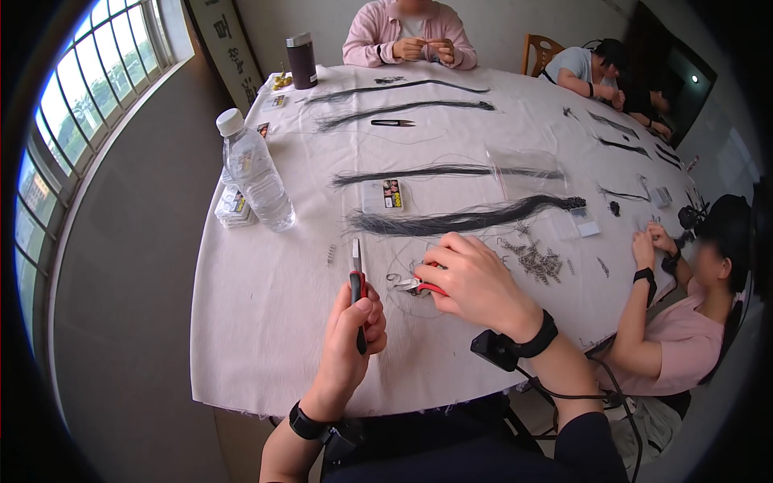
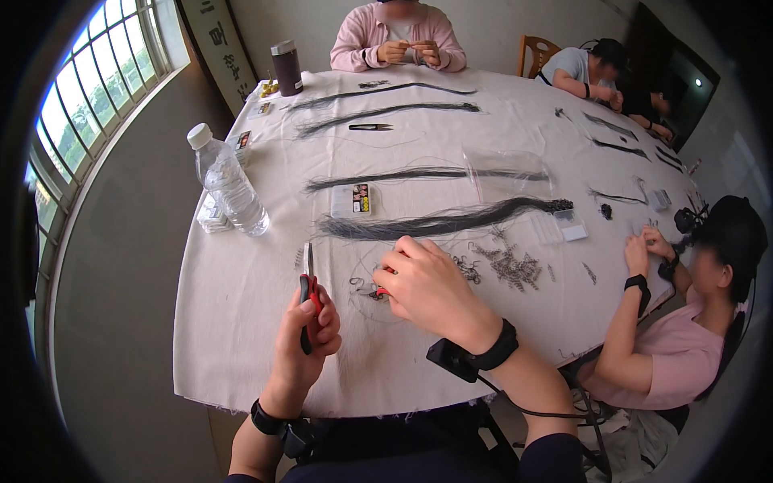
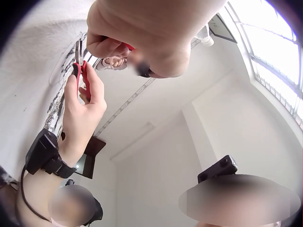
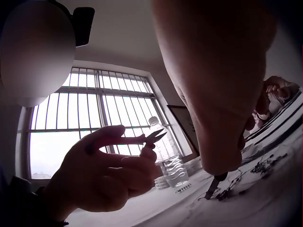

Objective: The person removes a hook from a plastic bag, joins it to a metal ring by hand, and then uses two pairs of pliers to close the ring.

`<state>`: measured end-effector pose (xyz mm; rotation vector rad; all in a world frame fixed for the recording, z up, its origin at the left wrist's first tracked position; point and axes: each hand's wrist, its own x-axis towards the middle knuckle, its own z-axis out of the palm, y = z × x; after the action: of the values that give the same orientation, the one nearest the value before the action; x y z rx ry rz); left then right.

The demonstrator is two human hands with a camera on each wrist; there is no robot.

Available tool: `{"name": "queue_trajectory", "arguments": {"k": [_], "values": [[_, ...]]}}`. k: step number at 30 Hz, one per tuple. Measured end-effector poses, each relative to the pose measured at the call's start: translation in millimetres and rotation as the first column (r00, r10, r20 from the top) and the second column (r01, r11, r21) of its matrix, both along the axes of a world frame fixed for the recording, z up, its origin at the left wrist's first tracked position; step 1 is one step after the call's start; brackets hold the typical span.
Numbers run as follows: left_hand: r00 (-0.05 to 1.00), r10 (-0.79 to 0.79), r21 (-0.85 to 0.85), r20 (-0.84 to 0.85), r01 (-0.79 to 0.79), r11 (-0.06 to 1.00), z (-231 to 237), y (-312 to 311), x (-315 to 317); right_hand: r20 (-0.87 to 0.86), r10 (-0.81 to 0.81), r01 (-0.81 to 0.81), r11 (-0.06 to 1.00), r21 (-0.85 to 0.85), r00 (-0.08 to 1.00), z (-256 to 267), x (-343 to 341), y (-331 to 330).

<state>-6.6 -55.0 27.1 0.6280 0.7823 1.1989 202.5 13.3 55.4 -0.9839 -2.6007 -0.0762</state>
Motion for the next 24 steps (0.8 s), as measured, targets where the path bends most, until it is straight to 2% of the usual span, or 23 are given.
{"name": "queue_trajectory", "arguments": {"k": [1,4,14,17,20,22,24], "values": [[1.0,-0.001,0.004,-0.001,0.001,1.0,-0.4,0.2,-0.1,0.084,0.012,-0.013,1.0,0.017,0.996,3.8,-3.1,2.3],[1.0,-0.003,0.008,-0.002,0.003,1.0,-0.6,0.2,-0.1,0.18,0.017,-0.027,0.998,0.055,0.984,9.1,-13.7,7.9],[1.0,-0.012,0.007,0.014,0.012,1.0,1.2,-1.4,-0.2,0.213,0.079,-0.083,0.996,0.011,0.974,13.2,-18.5,27.8],[1.0,-0.017,0.015,0.014,0.017,1.0,-0.7,-1.0,-0.5,0.205,0.079,-0.066,0.996,-0.068,0.976,11.3,-10.5,30.3],[0.999,-0.038,0.028,-0.027,0.039,0.999,1.0,-1.3,-0.9,0.155,0.087,-0.071,0.992,-0.105,0.984,11.1,3.8,28.5],[0.996,-0.062,0.005,-0.064,0.063,0.998,1.1,-0.9,-0.3,-0.033,-0.003,0.0,0.996,-0.092,0.999,14.5,15.2,19.5],[0.99,-0.093,-0.022,-0.103,0.091,0.996,-0.7,-0.9,1.2,-0.098,-0.041,0.031,0.994,-0.103,0.994,17.2,25.6,11.0]]}}
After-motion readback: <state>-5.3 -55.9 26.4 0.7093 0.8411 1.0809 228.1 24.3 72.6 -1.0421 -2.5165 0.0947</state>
